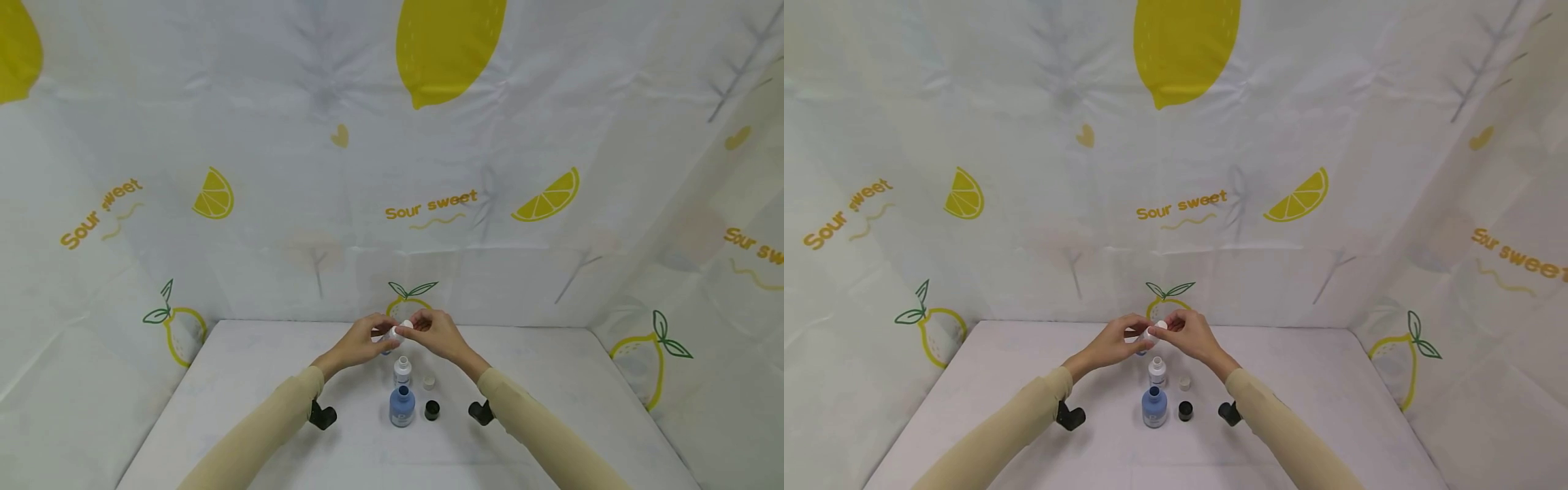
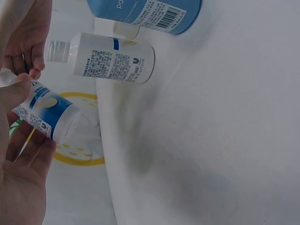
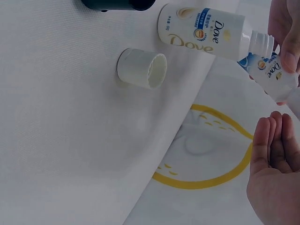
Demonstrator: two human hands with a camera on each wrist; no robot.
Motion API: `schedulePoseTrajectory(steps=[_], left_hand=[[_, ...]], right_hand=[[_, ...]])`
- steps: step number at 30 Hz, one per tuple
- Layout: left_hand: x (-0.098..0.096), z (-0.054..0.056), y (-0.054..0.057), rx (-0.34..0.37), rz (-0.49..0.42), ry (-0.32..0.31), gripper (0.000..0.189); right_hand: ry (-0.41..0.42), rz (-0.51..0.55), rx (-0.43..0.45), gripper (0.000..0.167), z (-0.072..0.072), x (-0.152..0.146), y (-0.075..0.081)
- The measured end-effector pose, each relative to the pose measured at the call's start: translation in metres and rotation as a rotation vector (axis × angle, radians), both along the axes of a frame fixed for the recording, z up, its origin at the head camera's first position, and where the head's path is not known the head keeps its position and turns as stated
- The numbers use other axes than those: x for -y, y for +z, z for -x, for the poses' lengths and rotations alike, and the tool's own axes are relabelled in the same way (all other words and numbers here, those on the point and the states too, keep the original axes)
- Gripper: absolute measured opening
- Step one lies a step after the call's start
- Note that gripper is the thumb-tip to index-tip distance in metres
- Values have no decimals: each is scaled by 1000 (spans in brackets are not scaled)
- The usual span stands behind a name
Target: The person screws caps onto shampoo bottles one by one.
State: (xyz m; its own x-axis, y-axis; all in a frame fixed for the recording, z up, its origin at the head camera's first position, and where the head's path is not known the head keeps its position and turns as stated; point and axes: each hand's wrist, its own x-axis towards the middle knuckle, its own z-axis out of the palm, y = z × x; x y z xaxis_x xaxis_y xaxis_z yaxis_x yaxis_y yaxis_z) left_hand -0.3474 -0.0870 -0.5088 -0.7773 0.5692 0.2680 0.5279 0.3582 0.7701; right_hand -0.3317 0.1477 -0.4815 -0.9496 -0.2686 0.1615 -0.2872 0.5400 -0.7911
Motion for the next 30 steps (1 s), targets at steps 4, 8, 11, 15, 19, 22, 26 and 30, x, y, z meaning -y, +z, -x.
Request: schedulePoseTrajectory(steps=[4, 8, 11, 15, 19, 22, 26, 30], left_hand=[[0, 0, 1, 10, -12, 7, 37], [0, 0, 1, 16, -24, 5, 37], [0, 0, 0, 13, -26, -2, 36], [0, 0, 0, 12, -24, -11, 36], [-1, 0, 1, 7, -20, -14, 38], [-2, 1, 2, 1, -20, -16, 39], [-3, 1, 4, -2, -24, -16, 40], [-3, 0, 5, 0, -25, -13, 40]], right_hand=[[82, 85, 35, 39, 0, -5, 2], [232, 197, 59, 44, 2, -14, 5], [335, 223, 32, 46, 4, -19, 6], [415, 224, -28, 47, 8, -23, 2], [418, 214, -51, 41, 8, -23, 0], [382, 204, -45, 37, 6, -22, 1], [324, 183, -44, 35, 5, -19, 2], [283, 160, -49, 34, 5, -17, 2]])
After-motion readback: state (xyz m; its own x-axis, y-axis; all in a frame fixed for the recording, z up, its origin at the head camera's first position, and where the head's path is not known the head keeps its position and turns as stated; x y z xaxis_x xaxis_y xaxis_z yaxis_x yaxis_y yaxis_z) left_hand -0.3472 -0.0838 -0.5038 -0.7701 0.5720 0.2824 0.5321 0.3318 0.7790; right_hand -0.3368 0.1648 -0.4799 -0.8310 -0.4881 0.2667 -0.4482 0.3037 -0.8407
